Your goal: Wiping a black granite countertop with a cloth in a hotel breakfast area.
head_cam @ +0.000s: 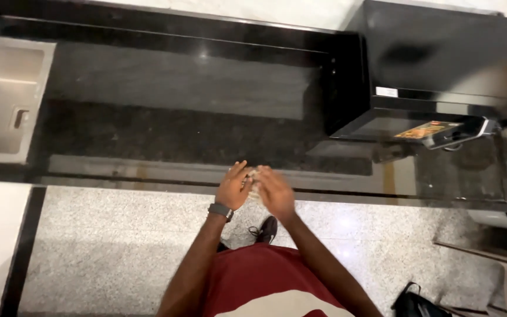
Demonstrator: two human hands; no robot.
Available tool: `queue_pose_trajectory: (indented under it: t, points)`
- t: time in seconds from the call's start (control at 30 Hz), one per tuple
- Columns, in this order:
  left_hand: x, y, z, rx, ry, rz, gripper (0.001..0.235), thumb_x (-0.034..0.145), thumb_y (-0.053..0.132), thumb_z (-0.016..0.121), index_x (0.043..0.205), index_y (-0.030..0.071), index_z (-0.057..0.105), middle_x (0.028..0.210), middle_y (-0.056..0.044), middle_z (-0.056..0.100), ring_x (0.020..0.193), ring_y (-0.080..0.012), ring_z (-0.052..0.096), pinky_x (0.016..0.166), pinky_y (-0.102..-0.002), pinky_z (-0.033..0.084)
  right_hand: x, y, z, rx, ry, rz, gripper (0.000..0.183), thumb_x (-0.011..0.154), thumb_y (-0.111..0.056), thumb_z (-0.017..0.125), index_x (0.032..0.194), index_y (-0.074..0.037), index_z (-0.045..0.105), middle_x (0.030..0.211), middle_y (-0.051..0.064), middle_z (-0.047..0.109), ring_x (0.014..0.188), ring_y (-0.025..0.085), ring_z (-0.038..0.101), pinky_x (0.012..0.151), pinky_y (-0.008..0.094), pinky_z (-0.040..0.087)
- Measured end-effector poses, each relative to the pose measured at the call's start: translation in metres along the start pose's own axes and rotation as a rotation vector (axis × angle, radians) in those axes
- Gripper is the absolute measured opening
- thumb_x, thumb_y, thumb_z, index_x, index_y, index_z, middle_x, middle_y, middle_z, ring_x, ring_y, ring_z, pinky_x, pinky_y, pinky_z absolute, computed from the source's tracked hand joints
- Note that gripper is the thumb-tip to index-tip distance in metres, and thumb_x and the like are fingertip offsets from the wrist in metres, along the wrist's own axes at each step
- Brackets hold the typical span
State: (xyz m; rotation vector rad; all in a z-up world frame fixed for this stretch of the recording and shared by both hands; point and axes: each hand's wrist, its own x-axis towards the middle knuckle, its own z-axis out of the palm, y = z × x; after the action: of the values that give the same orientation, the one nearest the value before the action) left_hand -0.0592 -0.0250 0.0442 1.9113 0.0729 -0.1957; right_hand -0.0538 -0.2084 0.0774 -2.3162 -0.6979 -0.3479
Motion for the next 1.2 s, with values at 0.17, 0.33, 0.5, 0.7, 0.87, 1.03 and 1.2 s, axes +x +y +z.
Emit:
queue_pose_trajectory:
  t: [0.17,0.33,0.5,0.7,0.87,1.03,1.2]
  points:
    - [-0.022,-0.05,-0.011,0.687,0.123,0.316,0.048,0.103,0.027,0.056,0.147,0.008,0.055,0.163,-0.011,0.044,0.153,-0.0336,0.035,0.125,-0.052,0.026,-0.004,-0.025,0.018,0.035,-0.179,-0.151,0.039,0.1,-0.015,0.067,0.136,-0.001,0.064,0.148,0.016,0.06,0.14,0.031,0.055,0.12,0.046,0.042]
    - [-0.034,-0.007,0.011,0.806,0.233,0.459,0.053,0.099,0.031,0.059,0.145,0.004,0.059,0.158,-0.015,0.043,0.148,-0.0356,0.034,0.118,-0.058,0.025,-0.012,-0.002,-0.013,0.017,-0.262,-0.163,0.044,0.095,-0.012,0.07,0.137,-0.001,0.063,0.146,0.017,0.06,0.138,0.033,0.054,0.116,0.046,0.043]
    - [-0.013,0.018,0.076,0.657,0.013,0.598,0.044,0.097,0.033,0.067,0.129,0.003,0.067,0.134,-0.013,0.062,0.127,-0.033,0.053,0.112,-0.053,0.04,-0.053,0.056,-0.073,0.176,-0.255,0.215,0.04,0.088,-0.017,0.078,0.127,-0.014,0.073,0.138,0.015,0.062,0.126,0.032,0.061,0.09,0.037,0.06]
    - [0.011,0.022,0.125,0.669,-0.005,0.715,0.028,0.087,0.024,0.07,0.109,0.007,0.074,0.11,-0.007,0.066,0.112,-0.0283,0.058,0.099,-0.046,0.046,-0.062,0.097,-0.131,-0.146,-0.206,0.232,0.053,0.07,-0.025,0.092,0.117,-0.009,0.075,0.121,0.011,0.071,0.113,0.032,0.066,0.094,0.041,0.054]
    - [0.0,0.01,0.088,0.691,0.15,0.752,0.022,0.083,0.016,0.068,0.103,0.009,0.074,0.107,-0.006,0.066,0.109,-0.0274,0.059,0.101,-0.047,0.046,-0.04,0.062,-0.099,-0.121,-0.252,0.213,0.05,0.07,-0.023,0.09,0.116,-0.01,0.075,0.114,0.008,0.072,0.106,0.03,0.068,0.089,0.04,0.056]
    - [-0.027,-0.006,0.011,0.703,0.251,0.674,0.027,0.079,0.014,0.068,0.104,0.011,0.076,0.108,-0.009,0.065,0.109,-0.0304,0.059,0.099,-0.048,0.044,-0.016,0.013,-0.041,-0.1,-0.22,0.064,0.05,0.071,-0.025,0.089,0.116,-0.01,0.075,0.115,0.008,0.07,0.105,0.029,0.067,0.087,0.04,0.056]
    - [-0.058,-0.031,-0.07,0.714,0.323,0.448,0.033,0.073,0.012,0.07,0.106,0.013,0.075,0.103,-0.006,0.065,0.108,-0.0287,0.06,0.106,-0.051,0.043,0.011,-0.044,0.029,-0.055,-0.235,0.003,0.049,0.073,-0.026,0.087,0.119,-0.012,0.074,0.117,0.005,0.068,0.109,0.029,0.065,0.087,0.041,0.055]
